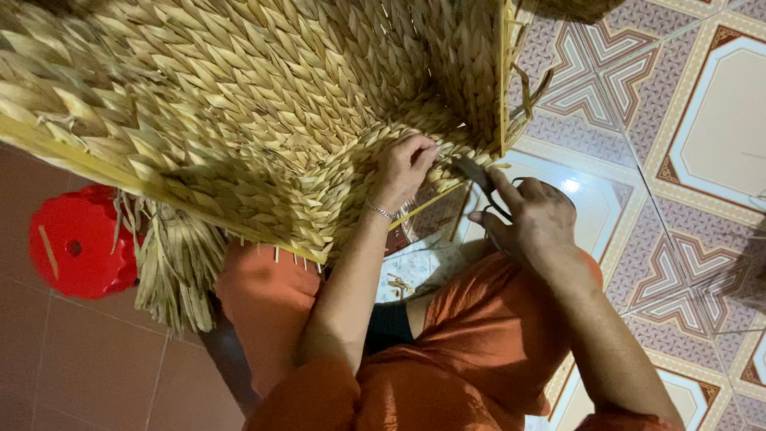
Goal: The person trims excess dried palm fibers from a woven basket using shears. They rotate the basket to access different edges and cut protruding strands flush with the rim.
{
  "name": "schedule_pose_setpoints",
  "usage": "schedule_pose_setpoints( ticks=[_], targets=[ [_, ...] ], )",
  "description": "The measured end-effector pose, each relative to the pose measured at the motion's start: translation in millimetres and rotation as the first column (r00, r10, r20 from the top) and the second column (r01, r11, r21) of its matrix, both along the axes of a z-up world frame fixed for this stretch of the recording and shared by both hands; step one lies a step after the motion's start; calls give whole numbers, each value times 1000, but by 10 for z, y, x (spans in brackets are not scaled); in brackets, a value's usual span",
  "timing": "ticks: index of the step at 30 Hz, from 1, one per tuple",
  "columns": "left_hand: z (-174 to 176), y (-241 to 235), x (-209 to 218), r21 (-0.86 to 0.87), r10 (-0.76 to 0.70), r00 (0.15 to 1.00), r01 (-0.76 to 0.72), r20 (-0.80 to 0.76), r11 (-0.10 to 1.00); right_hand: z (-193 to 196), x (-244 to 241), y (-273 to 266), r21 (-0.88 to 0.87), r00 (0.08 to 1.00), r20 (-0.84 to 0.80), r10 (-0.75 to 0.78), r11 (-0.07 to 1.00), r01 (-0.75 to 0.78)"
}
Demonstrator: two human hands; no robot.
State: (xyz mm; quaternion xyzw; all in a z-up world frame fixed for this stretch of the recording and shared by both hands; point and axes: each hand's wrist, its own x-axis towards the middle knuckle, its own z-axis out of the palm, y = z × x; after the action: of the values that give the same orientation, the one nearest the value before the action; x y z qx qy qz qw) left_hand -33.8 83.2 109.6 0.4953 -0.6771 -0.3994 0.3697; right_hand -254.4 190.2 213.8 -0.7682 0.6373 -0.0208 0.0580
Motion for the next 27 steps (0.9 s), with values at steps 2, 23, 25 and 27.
schedule_pose_setpoints(
  ticks=[2, 23, 25, 27],
  targets=[
    [60, -13, -27, -74, -14, 1000, 14, -6, 997, 60, 66, -116, 97, 997, -69, 26, 995, -19],
    [-117, -36, -24, 143, 89, 981, -64, -173, 988, 133, 102, -378, 239, 978, -19, 209, 951, -198],
    [-186, -37, -39, -10, 112, 988, -113, -103, 993, 59, -12, -232, 256, 988, 152, -2, 966, -38],
    [-240, -32, -42, 51, 89, 990, -84, -112, 995, -4, -117, -157, 67, 828, 541, -151, 988, 136]
  ],
)
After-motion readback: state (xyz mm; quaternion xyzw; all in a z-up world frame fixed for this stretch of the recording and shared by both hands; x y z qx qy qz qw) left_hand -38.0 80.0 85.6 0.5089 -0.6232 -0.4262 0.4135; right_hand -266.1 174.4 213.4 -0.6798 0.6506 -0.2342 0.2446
